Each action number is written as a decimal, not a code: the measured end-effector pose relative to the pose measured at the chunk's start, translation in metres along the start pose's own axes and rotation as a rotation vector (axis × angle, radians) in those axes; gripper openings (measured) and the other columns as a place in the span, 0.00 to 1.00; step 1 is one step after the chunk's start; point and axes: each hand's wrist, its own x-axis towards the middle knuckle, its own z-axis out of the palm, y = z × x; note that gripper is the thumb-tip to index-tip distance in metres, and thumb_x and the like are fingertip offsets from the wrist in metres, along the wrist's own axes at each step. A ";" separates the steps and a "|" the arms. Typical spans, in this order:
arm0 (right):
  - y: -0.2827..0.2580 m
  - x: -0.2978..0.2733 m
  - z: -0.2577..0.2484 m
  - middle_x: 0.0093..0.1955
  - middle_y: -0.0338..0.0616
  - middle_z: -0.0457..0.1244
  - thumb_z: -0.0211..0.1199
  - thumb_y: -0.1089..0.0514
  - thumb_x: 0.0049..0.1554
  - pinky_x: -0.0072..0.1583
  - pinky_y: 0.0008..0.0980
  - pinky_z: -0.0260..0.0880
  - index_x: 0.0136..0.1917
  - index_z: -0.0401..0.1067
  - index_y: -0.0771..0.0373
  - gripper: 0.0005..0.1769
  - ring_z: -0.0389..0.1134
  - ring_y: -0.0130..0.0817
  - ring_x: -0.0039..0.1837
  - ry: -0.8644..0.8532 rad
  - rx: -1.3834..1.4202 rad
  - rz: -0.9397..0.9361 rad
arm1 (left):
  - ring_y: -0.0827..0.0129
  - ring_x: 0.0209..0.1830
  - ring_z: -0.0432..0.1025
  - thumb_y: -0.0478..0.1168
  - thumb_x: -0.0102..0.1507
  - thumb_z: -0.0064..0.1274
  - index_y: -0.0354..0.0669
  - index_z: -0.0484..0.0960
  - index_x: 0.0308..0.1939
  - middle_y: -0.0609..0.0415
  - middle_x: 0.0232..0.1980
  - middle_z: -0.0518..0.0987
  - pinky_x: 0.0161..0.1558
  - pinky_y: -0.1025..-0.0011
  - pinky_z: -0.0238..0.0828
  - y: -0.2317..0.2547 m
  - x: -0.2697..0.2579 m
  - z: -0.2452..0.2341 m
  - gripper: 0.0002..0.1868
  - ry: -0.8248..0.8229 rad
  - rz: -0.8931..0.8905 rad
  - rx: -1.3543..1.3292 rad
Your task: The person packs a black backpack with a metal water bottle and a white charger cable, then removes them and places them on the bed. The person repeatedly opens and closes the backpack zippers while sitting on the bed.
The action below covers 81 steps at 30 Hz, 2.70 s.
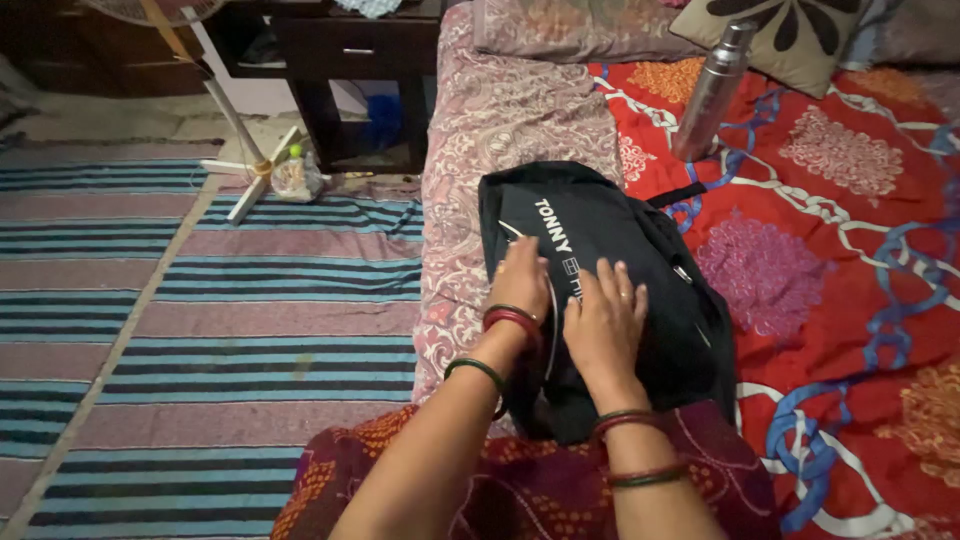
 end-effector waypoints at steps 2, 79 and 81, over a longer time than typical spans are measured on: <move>-0.007 0.010 0.000 0.76 0.55 0.58 0.63 0.53 0.55 0.75 0.63 0.47 0.66 0.71 0.60 0.26 0.52 0.54 0.80 0.035 0.001 -0.109 | 0.49 0.75 0.62 0.40 0.70 0.45 0.39 0.70 0.69 0.42 0.74 0.66 0.70 0.54 0.60 -0.021 0.007 0.004 0.23 0.051 -0.021 0.125; 0.019 0.029 -0.021 0.45 0.42 0.72 0.69 0.63 0.52 0.50 0.26 0.72 0.53 0.78 0.69 0.15 0.72 0.25 0.46 -0.142 0.896 0.277 | 0.45 0.54 0.75 0.43 0.69 0.42 0.53 0.79 0.53 0.46 0.53 0.81 0.52 0.51 0.71 0.027 -0.017 -0.053 0.12 -0.375 -0.079 0.163; 0.017 0.028 -0.022 0.45 0.42 0.72 0.70 0.61 0.52 0.50 0.27 0.72 0.53 0.78 0.69 0.16 0.72 0.25 0.46 -0.130 0.858 0.252 | 0.44 0.54 0.76 0.45 0.69 0.42 0.54 0.78 0.55 0.44 0.53 0.82 0.53 0.52 0.71 0.032 -0.025 -0.061 0.13 -0.467 -0.150 0.102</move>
